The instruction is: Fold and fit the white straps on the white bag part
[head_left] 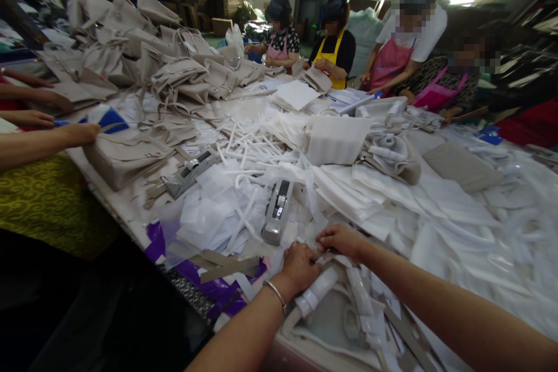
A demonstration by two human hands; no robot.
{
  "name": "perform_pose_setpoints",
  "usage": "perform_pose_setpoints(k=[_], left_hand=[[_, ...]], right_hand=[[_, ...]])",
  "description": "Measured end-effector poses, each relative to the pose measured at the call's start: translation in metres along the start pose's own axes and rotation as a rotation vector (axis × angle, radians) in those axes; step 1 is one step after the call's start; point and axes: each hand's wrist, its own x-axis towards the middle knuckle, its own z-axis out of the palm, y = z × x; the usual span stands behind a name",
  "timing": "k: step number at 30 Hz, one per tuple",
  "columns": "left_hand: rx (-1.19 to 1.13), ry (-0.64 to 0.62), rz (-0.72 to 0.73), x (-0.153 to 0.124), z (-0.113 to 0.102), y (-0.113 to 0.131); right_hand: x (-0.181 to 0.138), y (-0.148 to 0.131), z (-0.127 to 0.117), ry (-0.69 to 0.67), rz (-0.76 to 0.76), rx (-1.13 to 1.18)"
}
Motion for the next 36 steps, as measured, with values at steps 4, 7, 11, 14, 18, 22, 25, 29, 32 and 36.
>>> perform_pose_setpoints(k=[4,7,11,14,18,22,25,29,32,36], left_hand=[[-0.008,0.015,-0.001,0.0,0.001,0.0],[-0.015,0.004,-0.02,0.0,0.001,0.001],[0.012,0.004,-0.016,0.001,0.001,0.002],[0.031,0.014,-0.013,0.002,0.002,0.001],[0.046,0.025,0.01,0.002,0.003,-0.002],[0.04,0.008,0.027,0.001,0.001,-0.002],[0.034,0.0,0.032,0.0,0.0,-0.001],[0.02,0.02,0.038,0.0,0.001,-0.001],[0.017,0.027,0.024,-0.001,0.002,-0.001],[0.023,0.011,0.002,-0.001,-0.001,0.002]], right_hand=[[-0.007,-0.007,-0.004,0.064,-0.166,-0.249],[-0.014,-0.005,-0.002,0.069,-0.275,-0.45],[-0.019,-0.003,0.006,0.061,-0.241,-0.617],[-0.016,-0.004,0.012,0.039,-0.225,-0.662],[-0.014,0.002,0.016,-0.015,-0.365,-0.604],[-0.018,0.019,0.016,0.029,-0.596,-0.539],[-0.02,0.029,0.014,0.034,-0.659,-0.458],[-0.02,0.03,0.011,-0.005,-0.607,-0.377],[-0.019,0.027,0.008,-0.017,-0.55,-0.389],[-0.02,0.024,0.008,-0.02,-0.474,-0.36]])
